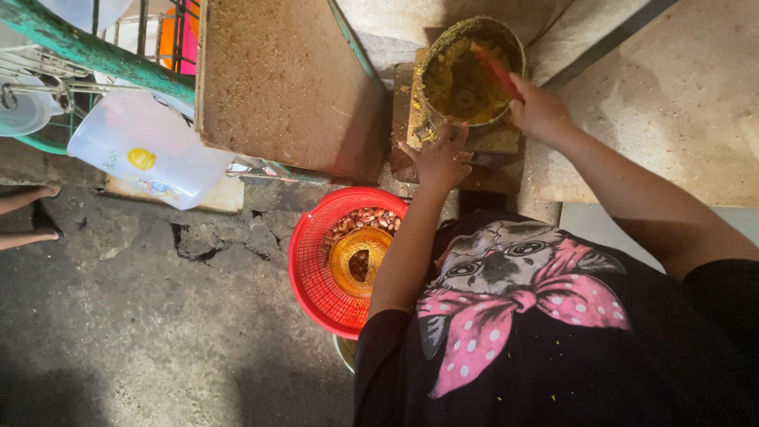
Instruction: The person transfers chopped nuts from a red basket into a yellow bowl and grinds them by hand. They then use a red spatula to scrape the ground mixture into a metal container and mix it with a yellow powder.
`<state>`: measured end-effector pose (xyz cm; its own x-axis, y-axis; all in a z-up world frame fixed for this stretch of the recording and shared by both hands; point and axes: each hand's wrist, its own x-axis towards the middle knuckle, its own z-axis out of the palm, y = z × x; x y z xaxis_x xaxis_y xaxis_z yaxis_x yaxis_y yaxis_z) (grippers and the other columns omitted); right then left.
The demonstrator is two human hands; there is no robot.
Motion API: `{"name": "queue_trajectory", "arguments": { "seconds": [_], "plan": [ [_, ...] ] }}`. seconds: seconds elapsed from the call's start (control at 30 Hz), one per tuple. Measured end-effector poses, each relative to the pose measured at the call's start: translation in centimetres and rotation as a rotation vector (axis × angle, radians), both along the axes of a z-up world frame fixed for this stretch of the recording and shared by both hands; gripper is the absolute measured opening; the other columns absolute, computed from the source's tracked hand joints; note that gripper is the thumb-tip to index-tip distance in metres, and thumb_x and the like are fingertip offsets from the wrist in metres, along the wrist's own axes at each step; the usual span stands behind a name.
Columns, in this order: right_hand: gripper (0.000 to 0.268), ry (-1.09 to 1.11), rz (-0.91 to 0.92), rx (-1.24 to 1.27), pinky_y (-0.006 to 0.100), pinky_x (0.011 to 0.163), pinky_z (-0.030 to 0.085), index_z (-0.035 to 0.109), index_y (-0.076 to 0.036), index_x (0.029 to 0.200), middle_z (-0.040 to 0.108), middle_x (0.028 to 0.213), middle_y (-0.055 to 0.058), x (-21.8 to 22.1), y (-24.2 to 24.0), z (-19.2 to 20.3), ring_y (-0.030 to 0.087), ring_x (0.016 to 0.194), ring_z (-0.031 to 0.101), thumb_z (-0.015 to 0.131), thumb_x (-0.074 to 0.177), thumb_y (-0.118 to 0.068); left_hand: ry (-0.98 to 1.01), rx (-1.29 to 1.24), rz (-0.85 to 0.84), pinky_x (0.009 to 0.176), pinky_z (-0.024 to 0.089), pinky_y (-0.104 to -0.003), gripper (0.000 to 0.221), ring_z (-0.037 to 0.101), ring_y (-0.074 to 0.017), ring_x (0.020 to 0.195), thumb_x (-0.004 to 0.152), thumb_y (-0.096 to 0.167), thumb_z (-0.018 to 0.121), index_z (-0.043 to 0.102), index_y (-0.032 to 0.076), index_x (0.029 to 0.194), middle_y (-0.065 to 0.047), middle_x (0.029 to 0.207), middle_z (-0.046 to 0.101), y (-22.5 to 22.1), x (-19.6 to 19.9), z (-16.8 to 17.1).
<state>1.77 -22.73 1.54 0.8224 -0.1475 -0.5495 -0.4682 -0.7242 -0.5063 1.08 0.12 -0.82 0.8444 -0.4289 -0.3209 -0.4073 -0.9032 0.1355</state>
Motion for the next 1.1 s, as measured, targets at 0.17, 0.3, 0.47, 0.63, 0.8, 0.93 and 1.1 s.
{"name": "queue_trajectory", "arguments": {
  "seconds": [0.17, 0.3, 0.47, 0.63, 0.8, 0.93, 1.1],
  "plan": [
    [0.056, -0.248, 0.251, -0.31, 0.05, 0.077, 0.055, 0.046, -0.007, 0.151, 0.072, 0.105, 0.024, 4.7, -2.3, -3.1, 0.041, 0.09, 0.07, 0.061, 0.099, -0.02, 0.039, 0.017, 0.015, 0.107, 0.011, -0.09, 0.098, 0.057, -0.033, 0.131, 0.07, 0.048, 0.085, 0.036, 0.04, 0.155, 0.002, 0.164, 0.03, -0.3, 0.2, 1.0],
    [0.032, -0.117, 0.283, -0.429, 0.05, 0.08, 0.057, 0.073, -0.002, 0.12, 0.075, 0.103, 0.021, 9.9, -2.9, -6.3, 0.04, 0.096, 0.071, 0.067, 0.092, -0.018, 0.063, 0.0, 0.037, 0.106, 0.01, -0.091, 0.097, 0.059, -0.0303, 0.128, 0.069, 0.045, 0.085, 0.038, 0.038, 0.153, 0.003, 0.165, 0.029, -0.4, 0.1, 1.4],
    [0.027, -0.172, 0.327, -0.427, 0.054, 0.087, 0.054, 0.078, -0.009, 0.115, 0.073, 0.115, 0.021, 12.9, -1.3, -7.0, 0.041, 0.104, 0.069, 0.064, 0.093, -0.015, 0.016, -0.065, 0.065, 0.107, 0.011, -0.09, 0.096, 0.059, -0.0313, 0.129, 0.066, 0.044, 0.087, 0.042, 0.039, 0.151, 0.004, 0.165, 0.03, -0.1, -0.6, 1.3],
    [0.044, 0.135, 0.494, -0.278, 0.05, 0.09, 0.056, 0.061, -0.035, 0.143, 0.074, 0.117, 0.019, 13.6, 0.9, -4.6, 0.035, 0.104, 0.073, 0.059, 0.1, -0.023, 0.083, -0.05, 0.09, 0.107, 0.009, -0.09, 0.098, 0.053, -0.0343, 0.134, 0.067, 0.043, 0.087, 0.04, 0.041, 0.153, 0.007, 0.166, 0.028, -0.1, -0.6, 1.3],
    [0.047, 0.027, 0.836, -0.488, 0.047, 0.093, 0.057, 0.063, -0.039, 0.141, 0.073, 0.117, 0.013, 11.3, 1.9, -3.2, 0.028, 0.104, 0.073, 0.054, 0.099, -0.018, 0.11, -0.046, 0.107, 0.108, 0.007, -0.089, 0.098, 0.051, -0.0354, 0.135, 0.069, 0.044, 0.087, 0.038, 0.043, 0.153, 0.007, 0.166, 0.024, -0.3, -0.3, 2.0],
    [0.035, -0.054, 1.154, -0.717, 0.041, 0.087, 0.061, 0.081, -0.022, 0.117, 0.078, 0.107, 0.005, 8.6, 1.0, -2.5, 0.021, 0.099, 0.074, 0.054, 0.103, -0.04, 0.141, -0.018, 0.103, 0.108, 0.005, -0.089, 0.094, 0.051, -0.0376, 0.134, 0.07, 0.045, 0.087, 0.039, 0.042, 0.152, 0.007, 0.166, 0.025, -0.4, -0.1, 2.4],
    [0.057, 0.15, 0.965, -0.713, 0.038, 0.073, 0.063, 0.078, -0.016, 0.108, 0.078, 0.093, 0.005, 8.9, -0.5, -1.8, 0.021, 0.089, 0.08, 0.05, 0.092, -0.063, 0.071, -0.053, 0.078, 0.106, 0.008, -0.091, 0.093, 0.055, -0.0363, 0.132, 0.07, 0.045, 0.086, 0.043, 0.04, 0.151, 0.001, 0.162, 0.034, -0.1, -0.2, 2.4]
  ]
}}
